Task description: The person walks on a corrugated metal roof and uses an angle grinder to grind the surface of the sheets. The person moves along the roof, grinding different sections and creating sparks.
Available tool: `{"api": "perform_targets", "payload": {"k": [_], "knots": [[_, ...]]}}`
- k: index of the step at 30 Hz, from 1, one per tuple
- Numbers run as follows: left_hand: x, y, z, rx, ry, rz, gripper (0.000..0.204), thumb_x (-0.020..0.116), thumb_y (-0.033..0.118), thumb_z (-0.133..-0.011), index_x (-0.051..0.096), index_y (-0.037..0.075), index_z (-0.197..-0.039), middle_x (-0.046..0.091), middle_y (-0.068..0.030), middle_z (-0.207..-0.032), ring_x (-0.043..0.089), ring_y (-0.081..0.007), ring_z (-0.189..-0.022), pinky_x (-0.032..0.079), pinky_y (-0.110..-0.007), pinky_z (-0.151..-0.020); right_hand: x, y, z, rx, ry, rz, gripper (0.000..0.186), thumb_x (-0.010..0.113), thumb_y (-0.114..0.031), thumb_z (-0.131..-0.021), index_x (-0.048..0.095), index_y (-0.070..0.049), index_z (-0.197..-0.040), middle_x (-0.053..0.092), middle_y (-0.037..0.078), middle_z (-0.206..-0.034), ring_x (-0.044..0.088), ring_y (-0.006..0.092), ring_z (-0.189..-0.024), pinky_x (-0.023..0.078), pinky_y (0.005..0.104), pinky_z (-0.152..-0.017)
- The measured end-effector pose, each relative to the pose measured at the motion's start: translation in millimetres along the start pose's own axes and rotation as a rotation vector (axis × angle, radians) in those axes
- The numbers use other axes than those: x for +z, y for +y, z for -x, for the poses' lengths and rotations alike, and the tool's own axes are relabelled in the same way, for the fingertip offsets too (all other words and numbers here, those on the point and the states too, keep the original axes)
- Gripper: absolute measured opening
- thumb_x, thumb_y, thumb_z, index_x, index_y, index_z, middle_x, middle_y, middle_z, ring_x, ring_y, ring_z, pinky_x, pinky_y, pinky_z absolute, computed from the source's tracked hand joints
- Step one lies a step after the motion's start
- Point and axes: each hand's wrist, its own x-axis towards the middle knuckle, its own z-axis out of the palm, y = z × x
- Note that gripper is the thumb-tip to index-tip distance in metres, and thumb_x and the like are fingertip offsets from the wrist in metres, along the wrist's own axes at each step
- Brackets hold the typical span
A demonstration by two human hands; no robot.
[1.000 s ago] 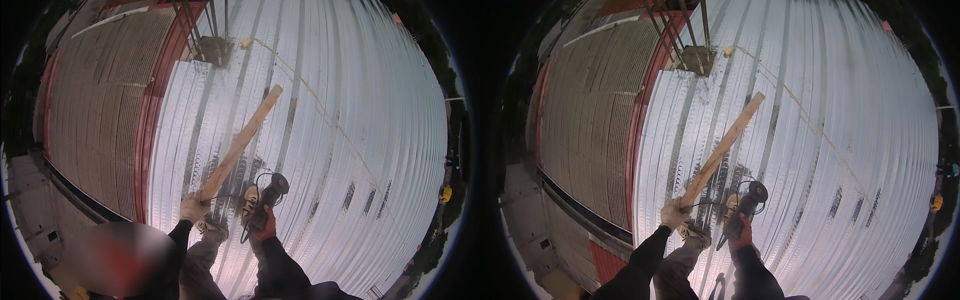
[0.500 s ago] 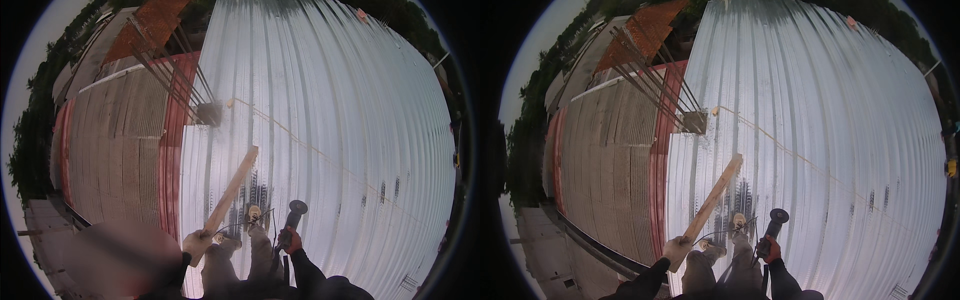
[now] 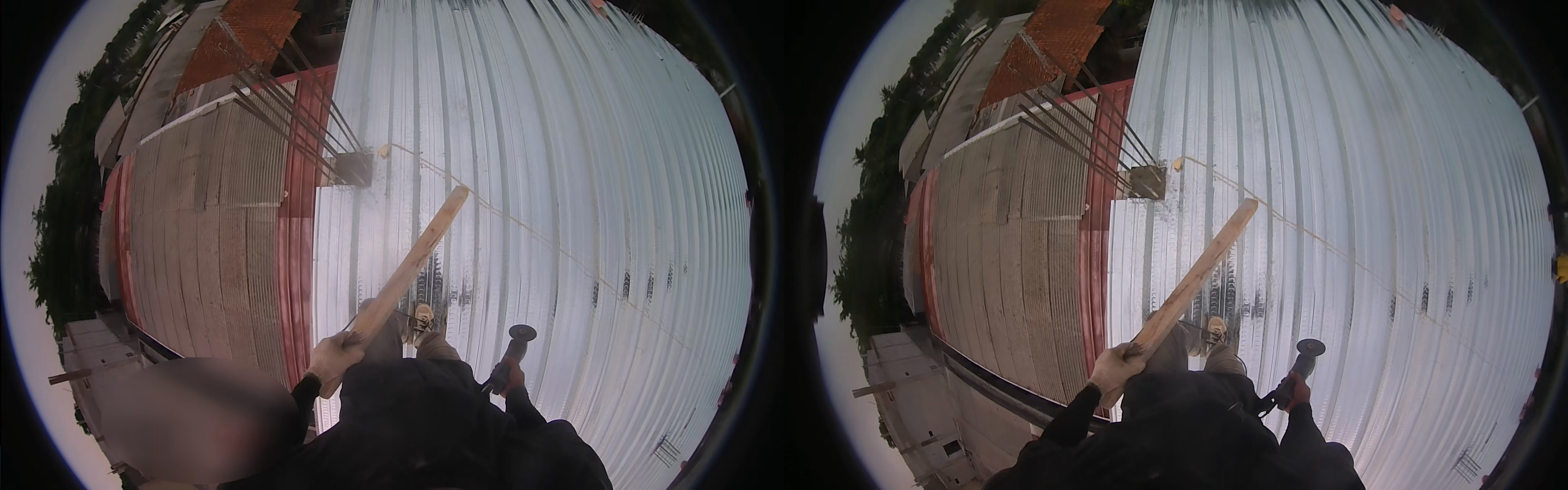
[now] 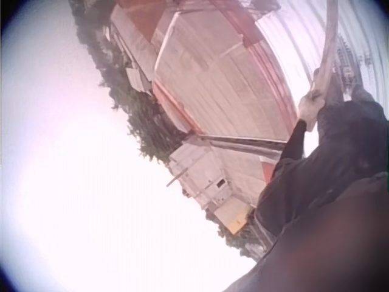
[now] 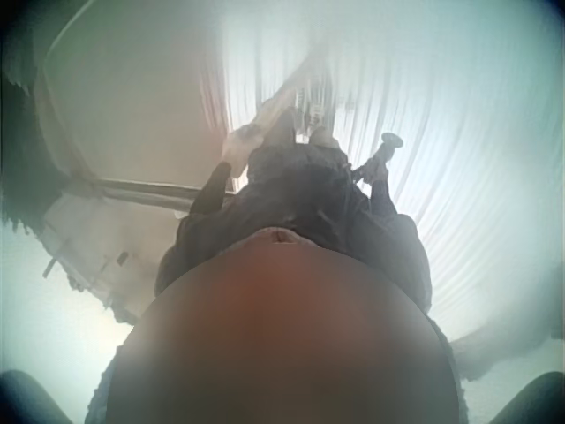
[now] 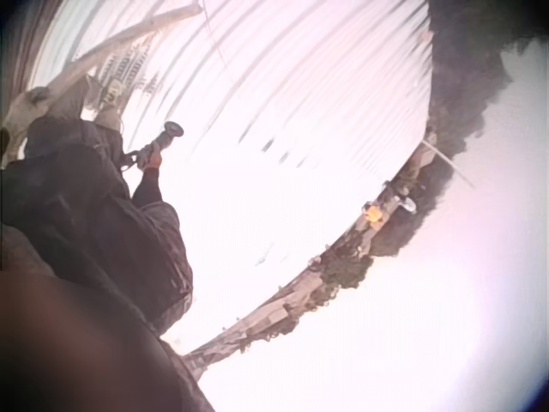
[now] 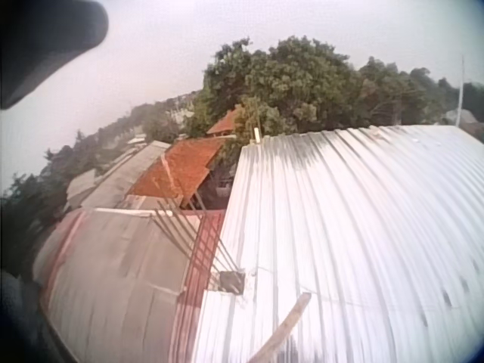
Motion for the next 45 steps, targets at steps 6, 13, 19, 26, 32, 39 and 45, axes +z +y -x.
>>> {"api": "perform_targets", "payload": {"k": [6,13,19,26,32,39,45], "knots": [[-25,44,-45,-0.002,-0.005,0.09,0.061,0.078,0.032,-0.09,0.071,0.006,-0.145,0.08,-0.017,-0.128,0.077,-0.0287,-0.122,0.058,-0.037,-0.109,40,-7,-2,0.033,0.026,0.012,0.03,0.082,-0.027,-0.093,0.066,-0.005,-0.106,0.069,0.008,-0.084,0.072,0.0271,-0.071,0.064,0.0464,-0.066],[-70,103,-148,0.048,-0.033,0.015,0.066,0.076,0.041,-0.091,0.07,0.004,-0.145,0.082,-0.0208,-0.118,0.08,-0.0318,-0.113,0.061,-0.039,-0.102,99,-45,-3,0.015,-0.057,-0.062,0.034,0.074,-0.035,-0.101,0.063,-0.003,-0.106,0.068,0.01,-0.083,0.071,0.0292,-0.069,0.063,0.0463,-0.064],[-161,183,-196,-0.042,-0.073,-0.005,0.066,0.075,0.047,-0.093,0.072,-0.001,-0.138,0.082,-0.0196,-0.105,0.082,-0.0291,-0.099,0.063,-0.039,-0.09,181,-99,68,-0.108,-0.065,-0.143,0.025,0.074,-0.03,-0.101,0.063,-0.007,-0.103,0.063,0.006,-0.078,0.068,0.0222,-0.065,0.06,0.0377,-0.062],[-183,227,-250,0.041,-0.03,0.096,0.071,0.079,0.045,-0.093,0.069,-0.011,-0.136,0.08,-0.0154,-0.105,0.077,-0.0216,-0.093,0.061,-0.036,-0.085,216,-154,74,-0.219,-0.119,-0.254,0.028,0.074,-0.034,-0.102,0.064,-0.008,-0.104,0.066,0.006,-0.081,0.067,0.0221,-0.063,0.059,0.0382,-0.06],[-170,309,-296,-0.056,-0.014,0.282,0.065,0.08,0.038,-0.094,0.069,-0.012,-0.133,0.078,-0.0118,-0.106,0.072,-0.0154,-0.091,0.059,-0.031,-0.081,227,-228,38,-0.21,-0.007,-0.161,0.022,0.072,-0.029,-0.104,0.066,-0.008,-0.104,0.069,0.006,-0.087,0.071,0.0222,-0.07,0.061,0.0399,-0.062],[-156,368,-347,-0.018,0.078,0.589,0.057,0.081,0.034,-0.097,0.071,-0.011,-0.131,0.075,-0.0091,-0.106,0.069,-0.0141,-0.099,0.057,-0.03,-0.086,225,-335,-36,-0.167,-0.065,-0.106,0.021,0.07,-0.03,-0.106,0.069,-0.01,-0.102,0.069,0.004,-0.085,0.073,0.0237,-0.075,0.061,0.0431,-0.067],[-173,425,-420,0.003,0.155,0.579,0.061,0.078,0.038,-0.096,0.071,-0.012,-0.131,0.077,-0.0126,-0.113,0.072,-0.0188,-0.103,0.057,-0.034,-0.091,320,-501,-58,-0.161,-0.146,0.11,0.02,0.074,-0.026,-0.1,0.065,-0.011,-0.092,0.067,0.006,-0.078,0.069,0.0234,-0.064,0.058,0.0451,-0.06]]}}
